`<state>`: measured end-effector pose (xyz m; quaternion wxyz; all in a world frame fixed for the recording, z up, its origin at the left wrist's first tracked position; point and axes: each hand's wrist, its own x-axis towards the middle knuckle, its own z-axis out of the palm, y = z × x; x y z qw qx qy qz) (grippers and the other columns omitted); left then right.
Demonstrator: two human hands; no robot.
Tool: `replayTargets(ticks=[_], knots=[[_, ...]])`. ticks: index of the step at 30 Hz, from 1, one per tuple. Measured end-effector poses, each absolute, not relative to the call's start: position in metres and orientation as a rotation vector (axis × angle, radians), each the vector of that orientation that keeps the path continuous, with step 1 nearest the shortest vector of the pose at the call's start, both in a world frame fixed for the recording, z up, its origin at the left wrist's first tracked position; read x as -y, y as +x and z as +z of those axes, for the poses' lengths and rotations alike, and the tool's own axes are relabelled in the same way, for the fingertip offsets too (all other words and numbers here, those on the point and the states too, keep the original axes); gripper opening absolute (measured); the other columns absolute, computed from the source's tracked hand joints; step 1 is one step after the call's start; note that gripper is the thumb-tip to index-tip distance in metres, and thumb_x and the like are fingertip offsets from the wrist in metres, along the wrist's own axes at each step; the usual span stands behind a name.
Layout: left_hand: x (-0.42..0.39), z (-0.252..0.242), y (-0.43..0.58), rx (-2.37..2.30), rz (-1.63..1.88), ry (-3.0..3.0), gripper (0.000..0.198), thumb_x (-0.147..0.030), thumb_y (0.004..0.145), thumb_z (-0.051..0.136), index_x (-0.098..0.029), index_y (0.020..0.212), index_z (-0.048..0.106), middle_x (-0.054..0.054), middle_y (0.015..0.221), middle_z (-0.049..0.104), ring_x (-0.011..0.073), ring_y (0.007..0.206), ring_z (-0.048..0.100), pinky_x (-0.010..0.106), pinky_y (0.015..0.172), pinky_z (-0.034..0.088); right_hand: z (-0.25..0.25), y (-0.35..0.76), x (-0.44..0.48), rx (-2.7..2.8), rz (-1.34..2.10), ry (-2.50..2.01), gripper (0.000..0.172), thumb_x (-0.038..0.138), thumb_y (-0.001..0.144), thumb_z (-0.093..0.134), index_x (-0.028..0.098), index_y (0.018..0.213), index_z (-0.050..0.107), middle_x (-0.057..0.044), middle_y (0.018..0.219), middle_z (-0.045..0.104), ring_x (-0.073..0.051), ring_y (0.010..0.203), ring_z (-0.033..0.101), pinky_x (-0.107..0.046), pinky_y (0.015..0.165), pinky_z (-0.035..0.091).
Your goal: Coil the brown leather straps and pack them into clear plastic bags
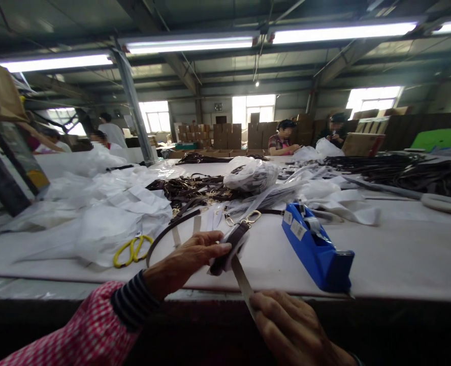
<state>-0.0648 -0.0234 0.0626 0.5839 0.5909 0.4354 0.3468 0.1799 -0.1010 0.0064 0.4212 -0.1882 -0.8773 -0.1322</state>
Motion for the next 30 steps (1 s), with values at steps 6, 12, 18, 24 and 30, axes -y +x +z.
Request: replayTargets(ticks=[6,12,18,24,30], knots=[[0.020,0.065,-0.055,-0.807,0.695,1.485,0.036,-0.049,0.090,0.074,-0.013,0.098,0.075,0.005,0.081,0.067,0.0134,0.068,0.053,0.026,0.063,0.037,-0.005,0.186,0.101,2.169,-0.320,-0.530,0.037,0.005,0.105,0.033,0.010,0.101,0.070,-0.016,0.105,0.075,-0.023,0.098,0.071,-0.034,0.086,0.059],[0.020,0.061,-0.042,-0.833,0.708,1.463,0.036,-0.049,0.081,0.081,-0.014,0.086,0.072,0.003,0.073,0.066,0.0145,0.064,0.053,0.027,0.061,0.037,-0.005,0.187,0.089,2.103,-0.192,-0.506,0.030,-0.001,0.100,0.039,0.009,0.108,0.066,-0.016,0.102,0.072,-0.022,0.094,0.071,-0.031,0.081,0.060],[0.013,0.058,-0.034,-0.887,0.715,1.570,0.035,-0.048,0.081,0.079,-0.014,0.077,0.069,0.000,0.066,0.060,0.0127,0.059,0.047,0.027,0.057,0.035,-0.016,0.192,0.080,2.031,-0.103,-0.465,0.034,-0.005,0.096,0.040,0.010,0.118,0.062,-0.016,0.110,0.070,-0.023,0.101,0.069,-0.033,0.083,0.059],[0.011,0.053,-0.028,-0.911,0.739,1.619,0.033,-0.045,0.084,0.076,-0.014,0.075,0.069,0.000,0.066,0.059,0.0127,0.060,0.047,0.026,0.057,0.034,-0.019,0.189,0.075,1.986,-0.045,-0.619,0.034,-0.002,0.098,0.043,0.014,0.118,0.066,-0.010,0.099,0.072,-0.018,0.085,0.072,-0.027,0.072,0.060],[0.009,0.054,-0.024,-0.860,0.723,1.530,0.038,-0.050,0.080,0.079,-0.015,0.072,0.067,0.001,0.064,0.061,0.0119,0.056,0.047,0.027,0.056,0.033,-0.015,0.190,0.072,2.033,-0.338,-0.601,0.030,-0.004,0.096,0.047,0.011,0.114,0.067,-0.011,0.094,0.075,-0.020,0.081,0.073,-0.032,0.075,0.060]])
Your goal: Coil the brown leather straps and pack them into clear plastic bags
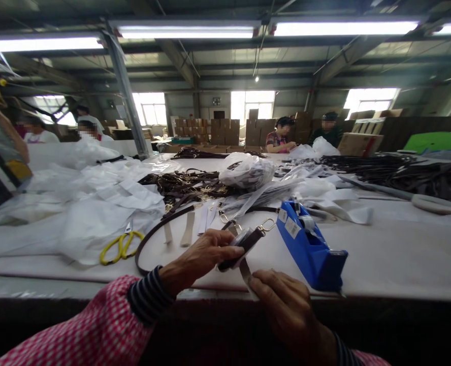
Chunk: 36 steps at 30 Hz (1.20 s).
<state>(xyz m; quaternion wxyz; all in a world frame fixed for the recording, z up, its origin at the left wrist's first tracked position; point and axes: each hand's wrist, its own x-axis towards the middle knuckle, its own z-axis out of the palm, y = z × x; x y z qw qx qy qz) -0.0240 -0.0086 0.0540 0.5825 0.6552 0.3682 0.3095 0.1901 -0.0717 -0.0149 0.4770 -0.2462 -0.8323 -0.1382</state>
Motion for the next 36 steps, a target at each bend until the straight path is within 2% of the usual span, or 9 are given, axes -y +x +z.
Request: replayTargets(ticks=[6,12,17,24,26,30,32,34,36], knots=[[0.005,0.054,-0.024,-0.856,0.701,1.512,0.034,-0.046,0.080,0.079,-0.015,0.072,0.066,0.002,0.064,0.065,0.0115,0.054,0.048,0.027,0.055,0.033,-0.011,0.188,0.063,2.083,-0.332,-0.568,0.023,-0.001,0.098,0.047,0.012,0.100,0.065,-0.006,0.077,0.066,-0.016,0.067,0.062,-0.028,0.064,0.049],[0.001,0.049,-0.026,-0.894,0.669,1.475,0.036,-0.047,0.074,0.083,-0.014,0.071,0.068,0.002,0.061,0.066,0.0120,0.052,0.050,0.027,0.053,0.033,-0.009,0.182,0.057,2.066,-0.275,-0.569,0.026,0.004,0.099,0.049,0.019,0.078,0.056,-0.001,0.069,0.058,-0.014,0.059,0.051,-0.027,0.058,0.038],[-0.005,0.043,-0.040,-0.916,0.688,1.450,0.035,-0.047,0.080,0.080,-0.014,0.074,0.070,0.002,0.064,0.066,0.0117,0.055,0.052,0.026,0.056,0.034,-0.014,0.192,0.061,2.132,-0.240,-0.566,0.025,0.003,0.099,0.052,0.018,0.080,0.056,-0.001,0.070,0.057,-0.014,0.060,0.050,-0.027,0.058,0.037],[-0.012,0.044,-0.053,-0.996,0.775,1.402,0.036,-0.049,0.078,0.081,-0.014,0.082,0.073,0.000,0.070,0.063,0.0114,0.058,0.051,0.024,0.057,0.033,-0.018,0.210,0.075,2.157,-0.268,-0.569,0.019,-0.002,0.098,0.054,0.015,0.092,0.061,-0.003,0.075,0.058,-0.016,0.065,0.052,-0.029,0.064,0.042],[-0.016,0.046,-0.061,-1.044,0.838,1.401,0.035,-0.049,0.078,0.081,-0.015,0.079,0.071,-0.002,0.070,0.062,0.0106,0.060,0.050,0.023,0.057,0.032,-0.017,0.216,0.071,2.137,-0.327,-0.601,0.019,-0.002,0.097,0.055,0.015,0.097,0.062,-0.004,0.078,0.061,-0.017,0.068,0.056,-0.030,0.067,0.044],[-0.016,0.048,-0.075,-1.103,0.900,1.398,0.033,-0.047,0.079,0.081,-0.016,0.079,0.068,-0.003,0.073,0.062,0.0101,0.062,0.049,0.022,0.060,0.034,-0.015,0.222,0.041,2.020,-0.643,-0.951,0.018,0.004,0.097,0.057,0.018,0.087,0.061,-0.006,0.078,0.063,-0.021,0.069,0.059,-0.033,0.065,0.046],[-0.011,0.049,-0.073,-1.093,0.885,1.407,0.034,-0.048,0.080,0.080,-0.016,0.082,0.070,-0.001,0.075,0.064,0.0107,0.063,0.051,0.023,0.060,0.036,-0.016,0.217,0.027,2.020,-0.704,-1.116,0.012,0.009,0.098,0.056,0.016,0.102,0.065,-0.012,0.094,0.069,-0.028,0.084,0.064,-0.038,0.070,0.050],[-0.004,0.049,-0.066,-1.031,0.844,1.406,0.037,-0.051,0.081,0.078,-0.015,0.086,0.071,0.001,0.075,0.066,0.0119,0.062,0.053,0.024,0.060,0.037,-0.017,0.206,0.023,2.072,-0.617,-1.128,0.034,0.012,0.097,0.058,0.014,0.131,0.059,-0.019,0.122,0.066,-0.036,0.108,0.062,-0.046,0.082,0.054],[0.002,0.050,-0.055,-0.953,0.813,1.404,0.039,-0.052,0.083,0.075,-0.013,0.087,0.072,0.003,0.074,0.067,0.0129,0.061,0.054,0.025,0.059,0.038,-0.019,0.192,0.029,2.087,-0.444,-0.985,0.047,0.011,0.096,0.057,0.014,0.142,0.051,-0.019,0.130,0.062,-0.036,0.116,0.058,-0.049,0.090,0.054]])
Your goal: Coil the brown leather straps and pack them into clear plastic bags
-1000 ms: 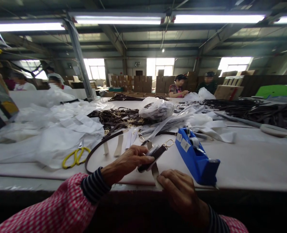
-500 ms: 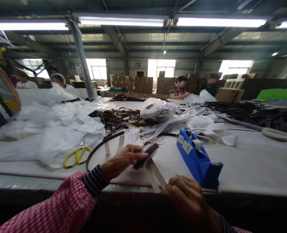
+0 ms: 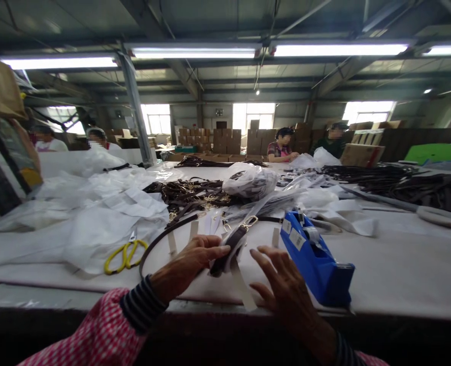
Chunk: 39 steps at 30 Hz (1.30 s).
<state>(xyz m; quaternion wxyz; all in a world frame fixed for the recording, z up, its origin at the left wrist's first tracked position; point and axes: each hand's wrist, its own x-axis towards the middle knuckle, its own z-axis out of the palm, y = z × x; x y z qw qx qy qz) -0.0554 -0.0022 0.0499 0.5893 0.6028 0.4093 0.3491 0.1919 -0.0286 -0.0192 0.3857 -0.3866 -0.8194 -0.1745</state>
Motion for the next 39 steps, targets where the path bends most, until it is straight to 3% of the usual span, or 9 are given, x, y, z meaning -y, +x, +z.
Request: replayTargets(ticks=[3,6,11,15,20,25,31,36,39], knots=[[0.008,0.050,-0.043,-0.915,0.781,1.489,0.034,-0.047,0.085,0.071,-0.014,0.079,0.068,0.001,0.068,0.063,0.0129,0.059,0.051,0.025,0.058,0.036,-0.021,0.174,0.046,2.101,-0.202,-0.693,0.039,0.001,0.096,0.047,0.015,0.132,0.057,-0.014,0.113,0.066,-0.026,0.100,0.062,-0.039,0.085,0.056],[0.014,0.046,-0.034,-1.039,0.801,1.848,0.027,-0.036,0.086,0.071,-0.017,0.070,0.063,0.000,0.072,0.059,0.0151,0.068,0.052,0.028,0.064,0.038,-0.024,0.169,0.057,2.104,-0.165,-0.561,0.037,-0.005,0.094,0.040,0.015,0.117,0.063,-0.011,0.100,0.066,-0.022,0.086,0.061,-0.033,0.074,0.054],[0.027,0.022,-0.016,-1.280,0.588,2.657,0.009,-0.018,0.094,0.065,-0.019,0.086,0.069,0.005,0.097,0.068,0.0244,0.095,0.060,0.037,0.081,0.040,-0.036,0.176,0.054,2.066,-0.182,-0.729,0.025,0.001,0.097,0.050,0.018,0.102,0.068,-0.014,0.123,0.066,-0.027,0.105,0.062,-0.035,0.078,0.054],[0.029,0.005,-0.010,-1.255,0.480,2.933,0.010,-0.021,0.100,0.061,-0.019,0.097,0.070,0.007,0.102,0.070,0.0280,0.100,0.061,0.044,0.086,0.039,-0.043,0.180,0.049,2.114,-0.153,-0.799,0.016,0.007,0.100,0.055,0.019,0.098,0.067,-0.011,0.116,0.072,-0.024,0.096,0.067,-0.034,0.078,0.056],[0.023,0.000,-0.019,-1.134,0.594,2.831,0.011,-0.028,0.098,0.069,-0.018,0.092,0.070,0.005,0.098,0.068,0.0252,0.094,0.061,0.039,0.084,0.042,-0.033,0.183,0.046,2.162,0.041,-0.901,0.021,0.004,0.098,0.056,0.020,0.100,0.069,-0.007,0.104,0.074,-0.021,0.094,0.069,-0.029,0.080,0.055],[0.024,-0.007,-0.023,-1.033,0.782,2.645,0.021,-0.017,0.104,0.051,-0.020,0.107,0.072,0.006,0.104,0.070,0.0241,0.098,0.061,0.038,0.089,0.045,-0.011,0.183,0.038,2.201,0.329,-1.071,0.030,-0.006,0.086,0.055,0.018,0.088,0.072,-0.004,0.091,0.072,-0.019,0.085,0.069,-0.026,0.074,0.050],[0.027,-0.010,-0.022,-1.112,1.057,2.171,0.016,-0.014,0.089,0.066,-0.024,0.102,0.067,0.002,0.100,0.072,0.0222,0.096,0.065,0.035,0.087,0.047,0.022,0.176,0.020,2.054,0.742,-1.209,0.016,0.005,0.081,0.066,0.018,0.075,0.076,-0.002,0.077,0.076,-0.019,0.078,0.069,-0.026,0.073,0.047],[0.028,-0.011,-0.021,-1.084,1.131,2.063,0.039,-0.011,0.080,0.065,-0.025,0.115,0.056,0.000,0.098,0.070,0.0203,0.090,0.066,0.033,0.085,0.049,0.037,0.173,0.003,2.135,0.904,-1.142,0.014,0.008,0.070,0.073,0.017,0.080,0.075,0.001,0.071,0.074,-0.016,0.067,0.065,-0.023,0.062,0.043],[0.028,-0.015,-0.022,-1.061,1.180,2.043,0.050,-0.008,0.076,0.066,-0.025,0.120,0.051,0.000,0.101,0.066,0.0190,0.089,0.065,0.032,0.081,0.050,0.034,0.173,-0.009,2.188,1.003,-1.118,0.008,0.011,0.069,0.073,0.016,0.073,0.077,0.001,0.066,0.072,-0.014,0.062,0.061,-0.021,0.056,0.041]])
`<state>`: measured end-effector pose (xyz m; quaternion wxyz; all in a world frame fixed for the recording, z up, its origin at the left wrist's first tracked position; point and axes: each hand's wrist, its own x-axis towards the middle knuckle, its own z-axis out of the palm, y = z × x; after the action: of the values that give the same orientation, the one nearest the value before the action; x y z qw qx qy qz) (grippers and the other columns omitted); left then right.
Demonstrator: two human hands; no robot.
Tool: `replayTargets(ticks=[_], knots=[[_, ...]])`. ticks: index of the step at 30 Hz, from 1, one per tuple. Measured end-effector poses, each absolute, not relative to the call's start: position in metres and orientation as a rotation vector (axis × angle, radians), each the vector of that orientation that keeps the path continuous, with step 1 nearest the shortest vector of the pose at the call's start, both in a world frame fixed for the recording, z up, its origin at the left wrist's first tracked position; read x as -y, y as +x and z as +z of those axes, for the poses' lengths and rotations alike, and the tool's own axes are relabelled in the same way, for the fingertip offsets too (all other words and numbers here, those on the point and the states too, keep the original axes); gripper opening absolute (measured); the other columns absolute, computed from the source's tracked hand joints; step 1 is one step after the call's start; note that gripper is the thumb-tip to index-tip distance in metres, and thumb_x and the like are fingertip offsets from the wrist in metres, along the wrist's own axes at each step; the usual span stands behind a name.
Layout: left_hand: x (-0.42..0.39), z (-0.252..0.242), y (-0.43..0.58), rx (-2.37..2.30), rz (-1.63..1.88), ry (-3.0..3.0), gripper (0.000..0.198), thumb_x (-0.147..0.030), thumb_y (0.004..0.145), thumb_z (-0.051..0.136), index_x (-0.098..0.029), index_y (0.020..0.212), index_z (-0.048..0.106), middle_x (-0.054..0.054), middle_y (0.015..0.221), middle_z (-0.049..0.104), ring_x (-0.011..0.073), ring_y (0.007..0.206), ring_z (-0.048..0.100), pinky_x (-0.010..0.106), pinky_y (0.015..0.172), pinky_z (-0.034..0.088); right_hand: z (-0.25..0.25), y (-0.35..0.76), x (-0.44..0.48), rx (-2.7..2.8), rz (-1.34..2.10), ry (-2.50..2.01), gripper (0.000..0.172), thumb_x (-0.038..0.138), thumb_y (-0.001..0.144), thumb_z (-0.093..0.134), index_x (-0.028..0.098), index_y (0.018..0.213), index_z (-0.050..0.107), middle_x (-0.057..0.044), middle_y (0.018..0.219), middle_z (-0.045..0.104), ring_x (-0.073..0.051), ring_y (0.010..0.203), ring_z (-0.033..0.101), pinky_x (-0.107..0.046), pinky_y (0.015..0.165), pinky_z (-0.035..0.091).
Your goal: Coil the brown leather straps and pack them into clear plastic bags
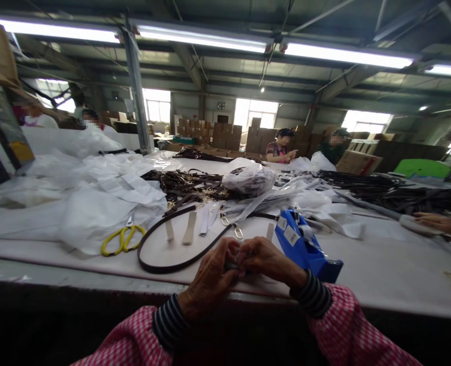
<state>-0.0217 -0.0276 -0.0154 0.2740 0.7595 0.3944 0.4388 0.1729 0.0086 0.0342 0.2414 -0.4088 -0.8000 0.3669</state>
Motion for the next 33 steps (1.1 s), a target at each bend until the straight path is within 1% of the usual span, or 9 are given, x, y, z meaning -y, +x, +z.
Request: replayTargets(ticks=[3,8,11,17,22,26,28,30,33], knots=[[0.027,-0.020,-0.024,-1.136,1.185,2.129,0.046,-0.009,0.077,0.071,-0.024,0.118,0.053,0.003,0.108,0.064,0.0218,0.098,0.063,0.035,0.087,0.052,0.028,0.172,-0.017,2.193,1.065,-1.125,0.005,0.014,0.067,0.073,0.015,0.067,0.078,0.001,0.059,0.067,-0.013,0.056,0.058,-0.020,0.051,0.039],[0.027,-0.011,-0.029,-1.350,0.893,2.540,0.012,-0.026,0.091,0.073,-0.024,0.102,0.071,0.007,0.136,0.058,0.0318,0.124,0.048,0.053,0.106,0.044,0.023,0.171,-0.020,2.181,1.086,-1.121,0.009,0.016,0.069,0.070,0.012,0.070,0.077,-0.001,0.061,0.068,-0.012,0.056,0.058,-0.019,0.052,0.044],[0.029,-0.002,-0.028,-1.305,0.731,2.589,0.018,-0.028,0.092,0.073,-0.027,0.110,0.074,0.005,0.138,0.059,0.0320,0.123,0.047,0.053,0.105,0.044,0.028,0.172,-0.021,2.264,1.083,-1.121,0.013,0.014,0.071,0.066,0.011,0.074,0.078,-0.002,0.062,0.069,-0.012,0.054,0.059,-0.019,0.052,0.046],[0.029,-0.011,-0.020,-1.315,0.860,2.565,0.027,-0.019,0.092,0.070,-0.028,0.118,0.072,0.006,0.140,0.058,0.0347,0.132,0.039,0.053,0.104,0.041,0.059,0.167,-0.026,2.630,0.910,-1.062,0.022,0.003,0.075,0.061,0.014,0.073,0.080,-0.001,0.059,0.071,-0.014,0.054,0.066,-0.019,0.051,0.045],[0.029,-0.017,-0.023,-1.304,0.817,2.600,0.023,-0.022,0.092,0.069,-0.028,0.114,0.072,0.007,0.127,0.061,0.0335,0.124,0.045,0.050,0.099,0.042,0.067,0.157,-0.018,2.846,0.427,-0.962,0.016,0.001,0.073,0.072,0.013,0.063,0.071,-0.004,0.058,0.068,-0.017,0.057,0.062,-0.026,0.056,0.039],[0.028,-0.012,-0.022,-1.312,0.740,2.592,0.025,-0.024,0.097,0.062,-0.022,0.122,0.066,0.010,0.129,0.060,0.0336,0.126,0.043,0.053,0.101,0.042,0.047,0.165,-0.001,2.878,0.136,-0.866,0.024,-0.006,0.083,0.058,0.014,0.084,0.070,-0.009,0.089,0.075,-0.019,0.072,0.066,-0.028,0.062,0.041],[0.027,-0.011,-0.021,-1.284,0.766,2.572,0.018,-0.022,0.098,0.058,-0.018,0.113,0.066,0.012,0.125,0.061,0.0331,0.122,0.045,0.053,0.103,0.042,0.032,0.171,0.006,2.830,-0.048,-0.784,0.021,-0.002,0.090,0.053,0.015,0.092,0.066,-0.011,0.097,0.074,-0.020,0.077,0.067,-0.028,0.063,0.044],[0.025,-0.010,-0.020,-1.212,0.833,2.562,0.011,-0.019,0.097,0.056,-0.016,0.101,0.066,0.012,0.115,0.063,0.0307,0.114,0.048,0.052,0.104,0.043,0.019,0.175,0.012,2.718,-0.236,-0.699,0.013,0.007,0.096,0.054,0.016,0.091,0.062,-0.010,0.093,0.071,-0.021,0.076,0.065,-0.029,0.063,0.047],[0.025,-0.006,-0.022,-1.116,0.914,2.550,0.011,-0.019,0.097,0.053,-0.018,0.090,0.061,0.009,0.104,0.062,0.0261,0.104,0.051,0.044,0.100,0.046,0.014,0.176,0.019,2.556,-0.253,-0.724,0.011,0.008,0.092,0.057,0.018,0.087,0.059,-0.006,0.087,0.067,-0.020,0.073,0.064,-0.028,0.064,0.050]])
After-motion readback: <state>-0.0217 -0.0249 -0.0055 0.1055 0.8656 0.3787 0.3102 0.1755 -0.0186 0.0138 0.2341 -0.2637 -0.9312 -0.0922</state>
